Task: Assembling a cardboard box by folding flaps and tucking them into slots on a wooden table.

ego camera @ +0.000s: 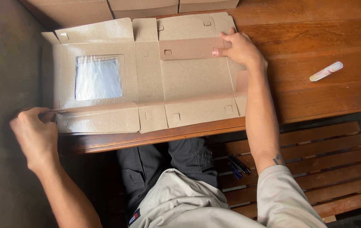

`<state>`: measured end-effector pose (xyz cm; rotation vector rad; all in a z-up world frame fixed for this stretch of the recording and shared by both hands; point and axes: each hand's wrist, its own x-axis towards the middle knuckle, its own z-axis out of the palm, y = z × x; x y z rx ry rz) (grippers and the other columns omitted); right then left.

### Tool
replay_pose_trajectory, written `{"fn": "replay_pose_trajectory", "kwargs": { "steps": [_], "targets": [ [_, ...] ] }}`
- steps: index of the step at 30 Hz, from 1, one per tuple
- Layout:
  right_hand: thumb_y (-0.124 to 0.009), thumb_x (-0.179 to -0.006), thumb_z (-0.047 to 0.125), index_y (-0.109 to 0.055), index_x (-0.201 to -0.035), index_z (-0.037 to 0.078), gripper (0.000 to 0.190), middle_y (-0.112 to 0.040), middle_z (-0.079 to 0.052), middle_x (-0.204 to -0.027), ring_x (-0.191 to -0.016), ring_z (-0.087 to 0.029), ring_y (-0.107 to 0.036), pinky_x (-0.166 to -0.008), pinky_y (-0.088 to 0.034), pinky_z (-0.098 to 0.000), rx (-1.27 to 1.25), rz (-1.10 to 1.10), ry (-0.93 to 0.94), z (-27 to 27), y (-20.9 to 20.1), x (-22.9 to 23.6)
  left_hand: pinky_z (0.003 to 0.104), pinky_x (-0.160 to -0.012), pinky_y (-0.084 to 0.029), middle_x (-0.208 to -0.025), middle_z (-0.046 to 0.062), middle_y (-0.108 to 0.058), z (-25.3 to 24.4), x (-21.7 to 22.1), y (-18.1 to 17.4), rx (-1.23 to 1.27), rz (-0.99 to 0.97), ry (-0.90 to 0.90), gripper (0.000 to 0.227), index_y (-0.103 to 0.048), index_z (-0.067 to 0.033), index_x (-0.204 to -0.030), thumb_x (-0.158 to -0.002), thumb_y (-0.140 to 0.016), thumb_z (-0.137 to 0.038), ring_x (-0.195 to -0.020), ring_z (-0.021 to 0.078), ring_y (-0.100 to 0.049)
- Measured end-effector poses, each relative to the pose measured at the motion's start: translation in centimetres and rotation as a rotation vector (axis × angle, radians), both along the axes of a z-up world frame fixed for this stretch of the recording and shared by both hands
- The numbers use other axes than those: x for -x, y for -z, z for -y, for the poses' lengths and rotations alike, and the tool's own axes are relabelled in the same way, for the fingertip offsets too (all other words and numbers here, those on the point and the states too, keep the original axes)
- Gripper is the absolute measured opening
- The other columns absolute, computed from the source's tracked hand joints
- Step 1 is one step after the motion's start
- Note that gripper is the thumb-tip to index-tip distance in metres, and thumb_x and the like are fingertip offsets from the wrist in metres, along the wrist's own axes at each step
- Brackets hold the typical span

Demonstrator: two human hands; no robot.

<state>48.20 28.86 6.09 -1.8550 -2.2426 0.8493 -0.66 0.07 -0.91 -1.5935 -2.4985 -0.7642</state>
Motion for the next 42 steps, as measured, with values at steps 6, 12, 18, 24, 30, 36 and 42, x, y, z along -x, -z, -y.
{"fn": "replay_pose_trajectory", "kwargs": {
  "steps": [6,12,18,24,30,36,42],
  "targets": [
    [-0.072,-0.088,0.048,-0.038,-0.158,0.020,0.082,-0.019,-0.016,-0.168,-0.155,-0.034,-0.016,-0.123,-0.014,-0.0469,-0.019,-0.001,-0.020,-0.6,0.9,-0.4,0.041,-0.083,-0.056,-0.095,0.023,-0.077,-0.1,0.1,0.0,0.003,-0.014,0.001,0.029,-0.080,0.0083,-0.109,-0.088,-0.062,0.013,-0.092,0.0383,-0.073],
    [-0.070,-0.090,0.049,-0.036,-0.159,0.022,0.082,-0.016,-0.015,-0.169,-0.155,-0.040,-0.011,-0.123,-0.013,-0.0547,-0.002,0.024,-0.018,-0.3,0.4,-0.2,0.042,-0.076,-0.055,-0.095,0.024,-0.077,0.0,-0.1,0.0,0.010,-0.023,-0.004,0.023,-0.081,0.0075,-0.110,-0.092,-0.067,0.011,-0.088,0.0383,-0.072],
    [-0.070,-0.090,0.048,-0.037,-0.159,0.021,0.081,-0.018,-0.017,-0.168,-0.154,-0.039,-0.015,-0.122,-0.015,-0.0514,-0.019,0.024,-0.029,-0.4,0.6,-0.3,0.038,-0.078,-0.056,-0.091,0.019,-0.077,0.0,-0.2,-0.1,0.015,0.012,-0.013,0.036,-0.080,0.0083,-0.109,-0.082,-0.057,0.018,-0.088,0.0320,-0.074],
    [-0.071,-0.090,0.047,-0.035,-0.159,0.022,0.082,-0.016,-0.015,-0.169,-0.156,-0.035,-0.011,-0.124,-0.012,-0.0505,0.007,0.015,-0.010,-0.2,0.3,-0.1,0.043,-0.077,-0.055,-0.090,0.024,-0.076,0.0,0.5,0.8,0.017,-0.059,-0.024,0.030,-0.082,0.0065,-0.109,-0.088,-0.062,0.013,-0.086,0.0396,-0.073],
    [-0.071,-0.089,0.048,-0.038,-0.158,0.022,0.082,-0.016,-0.017,-0.169,-0.154,-0.040,-0.014,-0.123,-0.013,-0.0499,-0.019,0.017,-0.029,-0.8,1.1,-0.5,0.043,-0.079,-0.056,-0.094,0.019,-0.078,-0.3,1.1,2.0,0.000,-0.140,-0.033,0.029,-0.082,0.0034,-0.105,-0.089,-0.059,0.010,-0.087,0.0395,-0.073],
    [-0.071,-0.089,0.049,-0.037,-0.158,0.021,0.082,-0.017,-0.018,-0.168,-0.153,-0.040,-0.016,-0.122,-0.016,-0.0516,-0.025,0.028,-0.033,-0.8,1.0,-0.4,0.043,-0.079,-0.057,-0.092,0.019,-0.078,-0.4,1.3,2.2,-0.007,-0.140,-0.036,0.031,-0.083,0.0031,-0.105,-0.088,-0.058,0.010,-0.085,0.0388,-0.074],
    [-0.072,-0.089,0.049,-0.037,-0.158,0.021,0.083,-0.018,-0.018,-0.168,-0.154,-0.037,-0.015,-0.123,-0.014,-0.0494,-0.022,0.019,-0.033,-0.8,1.0,-0.5,0.043,-0.075,-0.057,-0.091,0.020,-0.077,-0.4,0.7,1.3,0.013,-0.088,-0.038,0.028,-0.082,0.0041,-0.105,-0.089,-0.061,0.012,-0.084,0.0375,-0.074]
  ]
}}
